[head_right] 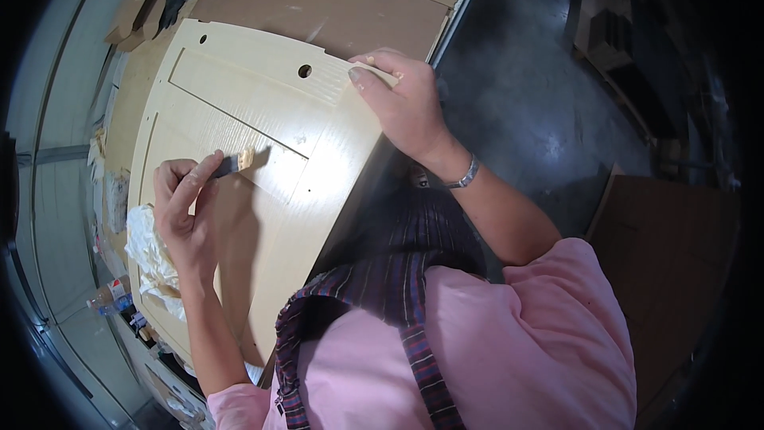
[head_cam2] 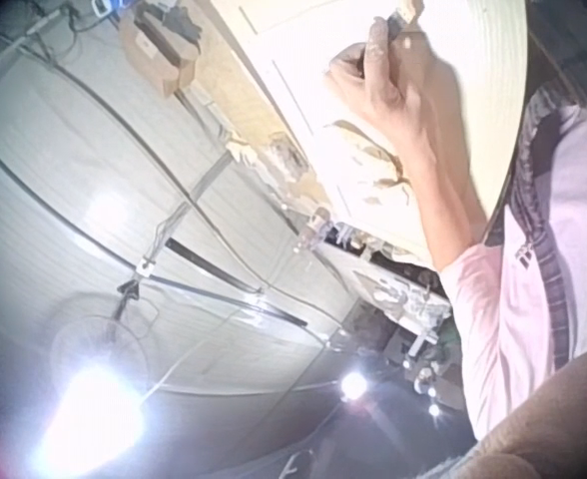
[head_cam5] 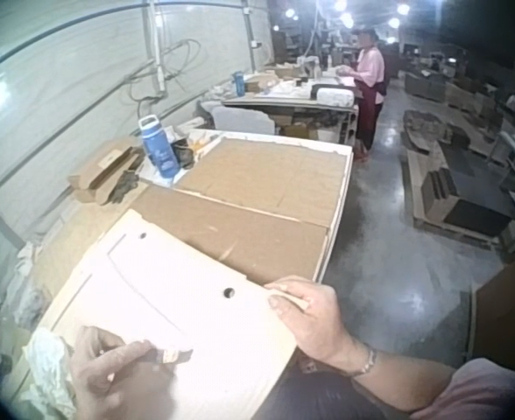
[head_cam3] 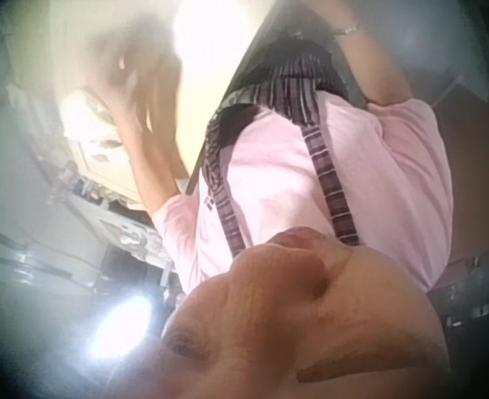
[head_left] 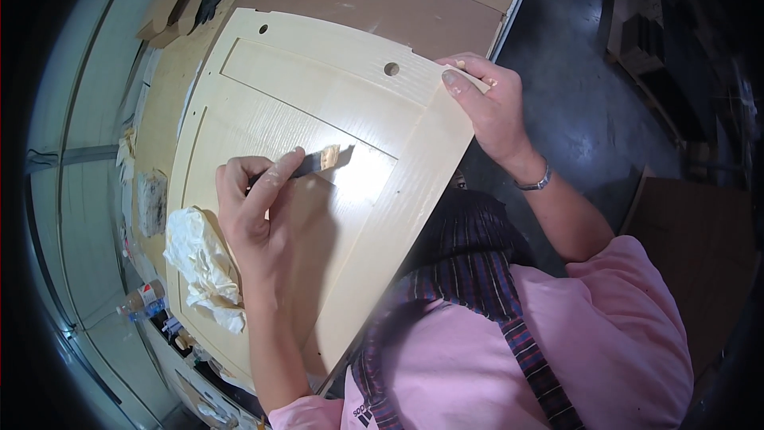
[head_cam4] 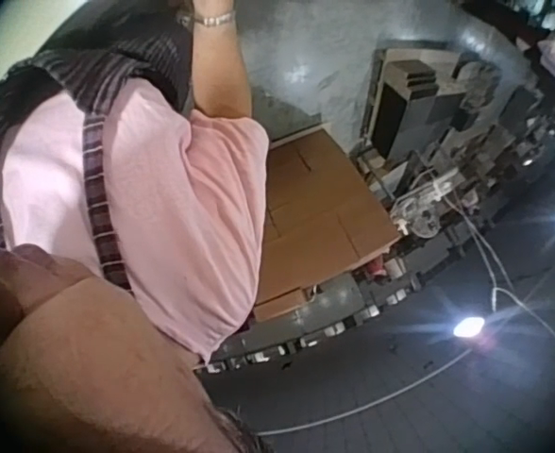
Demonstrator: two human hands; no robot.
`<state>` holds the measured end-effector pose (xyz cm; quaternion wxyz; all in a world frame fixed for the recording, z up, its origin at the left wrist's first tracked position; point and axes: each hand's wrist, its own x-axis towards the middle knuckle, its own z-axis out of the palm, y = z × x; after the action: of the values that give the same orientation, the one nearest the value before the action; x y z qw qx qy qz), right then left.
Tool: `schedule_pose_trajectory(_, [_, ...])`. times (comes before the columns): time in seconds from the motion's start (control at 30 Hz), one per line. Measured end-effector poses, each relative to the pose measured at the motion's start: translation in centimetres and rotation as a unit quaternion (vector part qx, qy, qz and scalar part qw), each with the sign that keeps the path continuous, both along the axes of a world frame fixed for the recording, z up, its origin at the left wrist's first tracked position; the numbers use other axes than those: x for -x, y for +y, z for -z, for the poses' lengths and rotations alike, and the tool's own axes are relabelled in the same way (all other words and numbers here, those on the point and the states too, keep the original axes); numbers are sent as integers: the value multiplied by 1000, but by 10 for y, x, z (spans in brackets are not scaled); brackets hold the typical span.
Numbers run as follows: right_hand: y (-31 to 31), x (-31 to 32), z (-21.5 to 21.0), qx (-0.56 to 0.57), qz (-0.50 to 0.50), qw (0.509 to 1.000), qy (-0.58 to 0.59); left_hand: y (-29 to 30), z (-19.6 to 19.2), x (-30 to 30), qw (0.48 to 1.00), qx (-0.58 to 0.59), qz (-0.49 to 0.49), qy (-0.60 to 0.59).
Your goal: The person wipes wood panels with a cloth, uses a scraper to clean residue from the recessed edges, and uses a sanding block on a surface.
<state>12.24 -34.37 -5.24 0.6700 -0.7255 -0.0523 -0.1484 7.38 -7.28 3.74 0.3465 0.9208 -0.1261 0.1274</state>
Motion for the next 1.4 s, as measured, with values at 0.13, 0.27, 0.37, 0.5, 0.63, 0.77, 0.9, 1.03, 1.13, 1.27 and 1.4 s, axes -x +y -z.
schedule_pose_trajectory(0.13, [0, -1, 0, -4, -2, 1000, 4, 5, 3, 15, 998, 47, 21, 43])
schedule_pose_trajectory(0.27, [0, 0, 0, -12, -2, 1000, 0, 2, 5, 32, 997, 19, 59, 40])
schedule_pose_trajectory(0.37, [-1, 0, -1, -11, -5, 1000, 3, -1, 6, 37, 998, 14, 60, 32])
schedule_pose_trajectory(0.5, [0, 0, 0, -4, -5, 1000, -5, 0, 8, 37, 998, 3, 53, 27])
schedule_pose_trajectory(0.63, [0, -1, 3, -9, -2, 1000, -3, 2, 9, 36, 999, 3, 47, 24])
schedule_pose_trajectory(0.77, [0, -1, 3, -18, -6, 1000, 4, 0, 8, 36, 998, -2, 55, 32])
schedule_pose_trajectory(0.9, [-3, -1, 4, -12, -2, 1000, 1, 0, 8, 35, 999, -12, 44, 27])
schedule_pose_trajectory(1.03, [-4, -1, 5, -19, -5, 1000, 3, -4, 3, 34, 997, -39, 62, 21])
schedule_pose_trajectory(1.13, [6, 2, 0, 10, 3, 1000, 22, 6, 0, 43, 999, -45, 13, -11])
schedule_pose_trajectory(1.27, [5, 2, 2, -13, -2, 1000, 4, 38, -4, 61, 993, 109, -27, 49])
schedule_pose_trajectory(1.4, [-15, 5, -25, 296, 116, 944, -90, 80, -1, 89, 988, 89, -124, -36])
